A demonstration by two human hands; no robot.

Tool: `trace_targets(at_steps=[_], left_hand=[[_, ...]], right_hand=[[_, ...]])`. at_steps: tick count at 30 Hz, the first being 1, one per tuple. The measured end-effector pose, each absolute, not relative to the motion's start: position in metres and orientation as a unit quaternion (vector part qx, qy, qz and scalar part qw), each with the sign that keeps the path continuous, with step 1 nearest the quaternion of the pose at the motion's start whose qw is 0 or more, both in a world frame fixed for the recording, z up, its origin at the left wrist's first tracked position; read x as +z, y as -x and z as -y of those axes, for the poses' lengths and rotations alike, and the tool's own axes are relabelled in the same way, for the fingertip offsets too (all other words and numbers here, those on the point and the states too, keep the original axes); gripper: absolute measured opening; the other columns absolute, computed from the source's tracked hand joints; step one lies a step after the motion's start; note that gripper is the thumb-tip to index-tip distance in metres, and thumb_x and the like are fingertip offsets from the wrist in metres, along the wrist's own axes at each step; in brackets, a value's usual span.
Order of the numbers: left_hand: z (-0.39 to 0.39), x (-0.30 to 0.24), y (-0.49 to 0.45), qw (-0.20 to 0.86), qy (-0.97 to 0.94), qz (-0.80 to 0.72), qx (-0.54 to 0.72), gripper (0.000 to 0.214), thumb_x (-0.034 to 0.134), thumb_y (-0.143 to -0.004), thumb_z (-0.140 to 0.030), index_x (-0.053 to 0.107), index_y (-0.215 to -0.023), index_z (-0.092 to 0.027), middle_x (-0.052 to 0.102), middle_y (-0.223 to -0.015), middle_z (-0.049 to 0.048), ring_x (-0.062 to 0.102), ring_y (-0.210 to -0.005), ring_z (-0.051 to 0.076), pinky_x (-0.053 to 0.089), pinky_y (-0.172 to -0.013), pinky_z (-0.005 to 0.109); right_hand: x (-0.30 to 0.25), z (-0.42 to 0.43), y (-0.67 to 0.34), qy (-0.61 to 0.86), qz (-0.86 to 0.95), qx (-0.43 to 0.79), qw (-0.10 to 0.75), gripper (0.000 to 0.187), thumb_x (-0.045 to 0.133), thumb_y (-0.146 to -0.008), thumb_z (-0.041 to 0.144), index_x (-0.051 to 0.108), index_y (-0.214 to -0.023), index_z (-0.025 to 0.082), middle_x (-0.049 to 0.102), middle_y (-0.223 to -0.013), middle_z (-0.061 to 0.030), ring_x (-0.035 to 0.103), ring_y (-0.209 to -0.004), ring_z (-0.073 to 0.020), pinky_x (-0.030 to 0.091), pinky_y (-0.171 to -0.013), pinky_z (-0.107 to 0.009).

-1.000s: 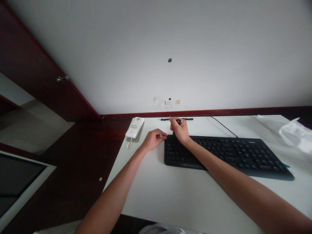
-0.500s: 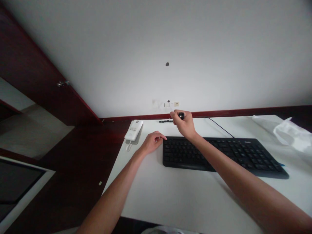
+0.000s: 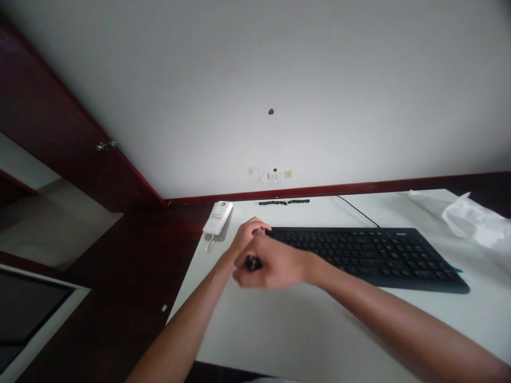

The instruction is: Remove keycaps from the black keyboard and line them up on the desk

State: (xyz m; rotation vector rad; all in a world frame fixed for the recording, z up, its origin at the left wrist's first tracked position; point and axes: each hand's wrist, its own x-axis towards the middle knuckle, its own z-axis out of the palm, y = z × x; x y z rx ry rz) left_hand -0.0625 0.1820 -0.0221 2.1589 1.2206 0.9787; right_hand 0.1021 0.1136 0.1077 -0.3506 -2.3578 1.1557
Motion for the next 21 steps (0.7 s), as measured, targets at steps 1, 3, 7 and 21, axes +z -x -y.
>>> trace_targets(at_steps=[1,3,7,21], left_hand=[[-0.182,-0.022,0.062,0.237,-0.792,-0.436,0.357,0.029,0.054,-0.085,-0.007,0.078,-0.097,-0.019,0.068,-0.097,0.0054,0.063,-0.08,0.016,0.049,-0.068,0.027],[-0.183,-0.022,0.062,0.235,-0.802,-0.424,0.349,0.034,0.051,-0.085,-0.004,0.078,-0.098,-0.02,0.068,-0.097,0.0046,0.061,-0.078,0.014,0.048,-0.069,0.026],[-0.182,-0.02,0.061,0.231,-0.811,-0.426,0.327,0.035,0.049,-0.087,-0.004,0.078,-0.097,-0.022,0.066,-0.098,0.004,0.06,-0.077,0.013,0.047,-0.072,0.025],[-0.191,-0.033,0.065,0.204,-0.755,-0.488,0.388,0.038,0.062,-0.085,-0.013,0.066,-0.121,-0.022,0.062,-0.116,0.0058,0.059,-0.075,0.011,0.053,-0.071,0.025]], right_hand=[[0.101,-0.1,-0.094,0.107,0.888,0.392,0.213,0.026,0.056,-0.085,0.021,0.057,-0.059,0.018,0.051,-0.056,0.005,0.043,-0.052,-0.0098,0.036,-0.055,-0.026],[0.084,-0.078,-0.078,0.104,0.94,0.283,0.159,0.018,0.064,-0.082,0.03,0.07,-0.069,0.019,0.064,-0.06,0.002,0.052,-0.055,-0.0141,0.038,-0.056,-0.029],[0.042,-0.055,-0.058,0.077,0.981,0.178,0.012,0.029,0.063,-0.087,0.048,0.079,-0.092,0.025,0.077,-0.077,-0.0027,0.066,-0.066,-0.0209,0.038,-0.057,-0.032],[-0.002,-0.054,-0.048,0.1,0.983,0.151,0.021,0.029,0.059,-0.088,0.053,0.074,-0.091,0.028,0.08,-0.085,-0.0012,0.071,-0.075,-0.0211,0.04,-0.057,-0.031]])
